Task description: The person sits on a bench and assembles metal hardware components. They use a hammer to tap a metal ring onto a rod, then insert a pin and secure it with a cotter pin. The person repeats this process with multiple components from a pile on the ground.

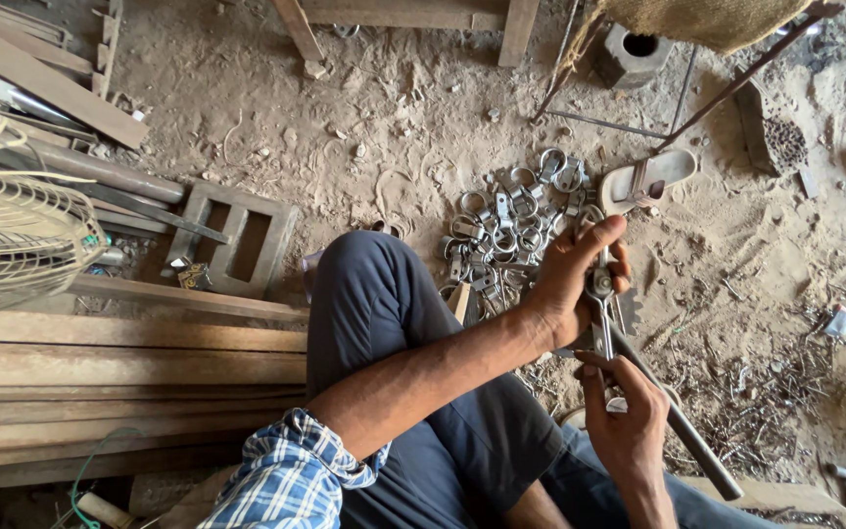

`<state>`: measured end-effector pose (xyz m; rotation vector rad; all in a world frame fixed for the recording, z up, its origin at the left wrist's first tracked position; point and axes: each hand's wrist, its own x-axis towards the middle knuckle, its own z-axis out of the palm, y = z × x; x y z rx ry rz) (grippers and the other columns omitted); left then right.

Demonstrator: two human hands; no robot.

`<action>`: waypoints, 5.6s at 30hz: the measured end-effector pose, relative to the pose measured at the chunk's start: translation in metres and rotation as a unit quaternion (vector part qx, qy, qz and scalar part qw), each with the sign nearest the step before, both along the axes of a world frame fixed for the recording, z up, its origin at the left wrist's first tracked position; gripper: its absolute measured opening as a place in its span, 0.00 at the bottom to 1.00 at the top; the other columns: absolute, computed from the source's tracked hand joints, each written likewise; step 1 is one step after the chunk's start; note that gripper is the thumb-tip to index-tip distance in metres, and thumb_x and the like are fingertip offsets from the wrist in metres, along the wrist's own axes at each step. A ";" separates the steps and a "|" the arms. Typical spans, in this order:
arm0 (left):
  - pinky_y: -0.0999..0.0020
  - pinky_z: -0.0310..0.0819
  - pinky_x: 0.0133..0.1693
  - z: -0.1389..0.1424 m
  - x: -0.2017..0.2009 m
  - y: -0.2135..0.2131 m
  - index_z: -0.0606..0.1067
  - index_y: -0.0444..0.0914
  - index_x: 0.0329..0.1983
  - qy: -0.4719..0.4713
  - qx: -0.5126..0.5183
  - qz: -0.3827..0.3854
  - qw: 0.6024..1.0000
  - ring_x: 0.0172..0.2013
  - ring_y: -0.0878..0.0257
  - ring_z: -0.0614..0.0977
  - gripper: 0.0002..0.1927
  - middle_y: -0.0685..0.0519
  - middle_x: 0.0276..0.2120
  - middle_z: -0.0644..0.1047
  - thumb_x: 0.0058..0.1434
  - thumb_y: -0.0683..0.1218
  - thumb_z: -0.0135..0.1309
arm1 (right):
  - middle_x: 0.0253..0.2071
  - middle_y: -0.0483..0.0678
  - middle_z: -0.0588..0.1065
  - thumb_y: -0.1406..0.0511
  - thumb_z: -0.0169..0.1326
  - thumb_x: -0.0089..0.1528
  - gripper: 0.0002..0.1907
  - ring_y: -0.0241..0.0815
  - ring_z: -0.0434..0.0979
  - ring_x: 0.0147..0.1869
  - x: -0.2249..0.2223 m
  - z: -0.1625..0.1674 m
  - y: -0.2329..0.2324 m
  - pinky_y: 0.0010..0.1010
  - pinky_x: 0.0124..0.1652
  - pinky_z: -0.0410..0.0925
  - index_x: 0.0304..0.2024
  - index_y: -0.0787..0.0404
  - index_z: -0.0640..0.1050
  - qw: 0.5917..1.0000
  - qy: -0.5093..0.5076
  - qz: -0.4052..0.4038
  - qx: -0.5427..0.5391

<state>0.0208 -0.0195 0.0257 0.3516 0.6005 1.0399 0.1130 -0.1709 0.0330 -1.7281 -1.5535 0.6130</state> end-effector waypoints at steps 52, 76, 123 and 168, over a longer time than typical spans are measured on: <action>0.56 0.86 0.41 0.003 0.003 0.003 0.72 0.37 0.34 0.027 -0.022 0.059 0.998 0.38 0.52 0.87 0.11 0.46 0.33 0.78 0.61 0.49 0.60 | 0.21 0.48 0.69 0.60 0.47 0.74 0.17 0.39 0.62 0.21 0.087 0.022 0.001 0.35 0.23 0.57 0.42 0.67 0.79 0.984 -0.034 -0.138 -0.108; 0.56 0.88 0.40 0.001 0.011 -0.014 0.70 0.36 0.46 0.049 0.027 -0.142 0.988 0.41 0.50 0.87 0.23 0.40 0.43 0.81 0.58 0.55 0.64 | 0.32 0.52 0.74 0.70 0.54 0.67 0.05 0.42 0.75 0.33 0.084 0.057 -0.002 0.33 0.35 0.68 0.43 0.68 0.77 0.997 -0.068 -0.003 0.031; 0.70 0.73 0.26 0.014 0.009 -0.001 0.65 0.41 0.39 0.107 0.051 0.029 0.993 0.25 0.69 0.73 0.22 0.57 0.28 0.68 0.63 0.58 0.61 | 0.21 0.44 0.68 0.61 0.52 0.68 0.12 0.34 0.63 0.22 0.032 0.065 0.000 0.33 0.25 0.60 0.37 0.65 0.71 0.993 0.025 0.063 -0.095; 0.81 0.67 0.20 0.046 0.007 -0.007 0.65 0.44 0.32 0.072 0.102 -0.344 0.930 0.22 0.75 0.70 0.28 0.60 0.24 0.67 0.61 0.68 0.62 | 0.24 0.41 0.79 0.65 0.67 0.57 0.11 0.26 0.72 0.23 0.104 0.072 -0.021 0.21 0.22 0.63 0.43 0.56 0.86 0.989 0.127 -0.002 -0.072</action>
